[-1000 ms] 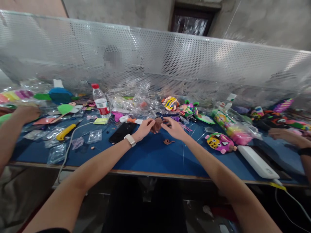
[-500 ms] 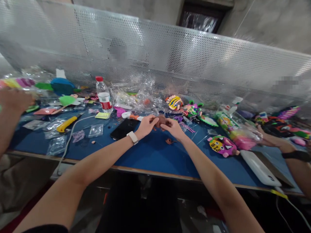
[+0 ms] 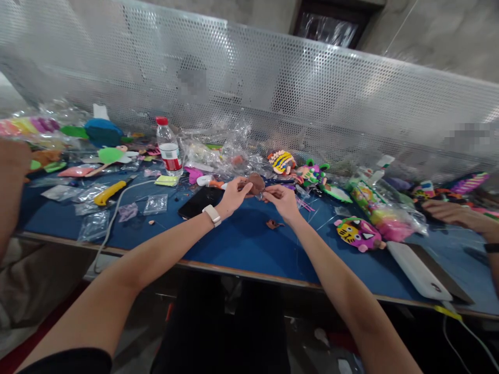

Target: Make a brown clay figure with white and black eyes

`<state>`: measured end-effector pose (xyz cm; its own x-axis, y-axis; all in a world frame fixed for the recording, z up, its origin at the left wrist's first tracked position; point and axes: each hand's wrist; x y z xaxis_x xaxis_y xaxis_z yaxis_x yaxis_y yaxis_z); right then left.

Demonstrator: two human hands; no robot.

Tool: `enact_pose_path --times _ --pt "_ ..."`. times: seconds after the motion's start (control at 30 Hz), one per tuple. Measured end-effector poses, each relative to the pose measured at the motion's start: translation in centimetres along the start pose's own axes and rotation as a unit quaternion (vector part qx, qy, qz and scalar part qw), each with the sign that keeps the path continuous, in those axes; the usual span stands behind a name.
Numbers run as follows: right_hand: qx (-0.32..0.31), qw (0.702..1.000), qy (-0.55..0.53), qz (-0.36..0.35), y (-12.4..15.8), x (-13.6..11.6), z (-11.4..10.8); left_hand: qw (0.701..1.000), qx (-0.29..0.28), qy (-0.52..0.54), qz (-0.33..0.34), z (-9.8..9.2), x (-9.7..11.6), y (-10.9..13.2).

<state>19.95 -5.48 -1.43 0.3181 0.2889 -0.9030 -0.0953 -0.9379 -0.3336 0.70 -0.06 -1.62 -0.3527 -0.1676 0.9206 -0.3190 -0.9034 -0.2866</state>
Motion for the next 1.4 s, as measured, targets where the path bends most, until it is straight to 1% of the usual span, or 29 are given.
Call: enact_pose_path --times 0.13,0.3,0.4,0.47,0.6,0.67,0.8,0.9,1.07,1.17,1.3,1.4 --pt "0.02 0.999 0.038 -0.03 0.2 -0.1 0.3 1.0 0.01 0.007 -0.006 0.1 -0.2 0.0" --pt "0.004 0.994 0.08 -0.069 0.7 -0.4 0.5 1.0 -0.003 0.021 -0.021 0.5 -0.1 0.3" --pt "0.01 0.992 0.097 -0.079 0.9 -0.7 0.5 0.999 -0.01 0.041 -0.034 0.7 0.0 0.4" --pt "0.016 0.992 0.1 -0.076 0.9 -0.7 0.5 0.998 -0.01 0.049 -0.04 0.7 0.1 0.5" --pt "0.049 0.993 0.088 -0.055 0.5 -0.4 0.5 0.997 -0.017 0.063 -0.042 0.6 0.1 0.5" --pt "0.059 0.996 0.062 -0.035 0.4 -0.2 0.6 0.997 -0.025 0.064 -0.036 0.6 0.0 0.6" --pt "0.055 0.998 -0.002 -0.001 0.2 0.1 0.8 0.997 -0.045 0.053 -0.023 0.6 -0.1 0.6" --pt "0.066 0.998 -0.009 -0.003 0.2 0.2 0.8 0.997 -0.044 0.055 -0.017 0.5 -0.2 0.5" --pt "0.093 0.996 0.012 -0.005 0.0 0.5 0.6 0.998 -0.044 0.044 0.008 0.4 -0.5 0.4" --pt "0.083 0.997 0.007 0.003 -0.1 0.5 0.5 0.997 -0.057 0.045 0.006 0.4 -0.5 0.4" --pt "0.03 0.999 -0.014 0.017 -0.1 0.4 0.6 0.997 -0.059 0.04 0.001 0.4 -0.1 0.6" --pt "0.013 1.0 -0.012 0.019 0.0 0.2 0.7 0.998 -0.049 -0.01 0.027 0.5 0.3 0.7"
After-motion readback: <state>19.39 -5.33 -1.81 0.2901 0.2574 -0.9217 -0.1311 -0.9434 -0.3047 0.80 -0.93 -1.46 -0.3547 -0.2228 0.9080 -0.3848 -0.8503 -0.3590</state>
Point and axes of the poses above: each hand's wrist, its own y-axis away from the middle knuckle, its own z-axis out of the palm, x = y × z, and after that the axes turned 12 degrees about y, right-handed
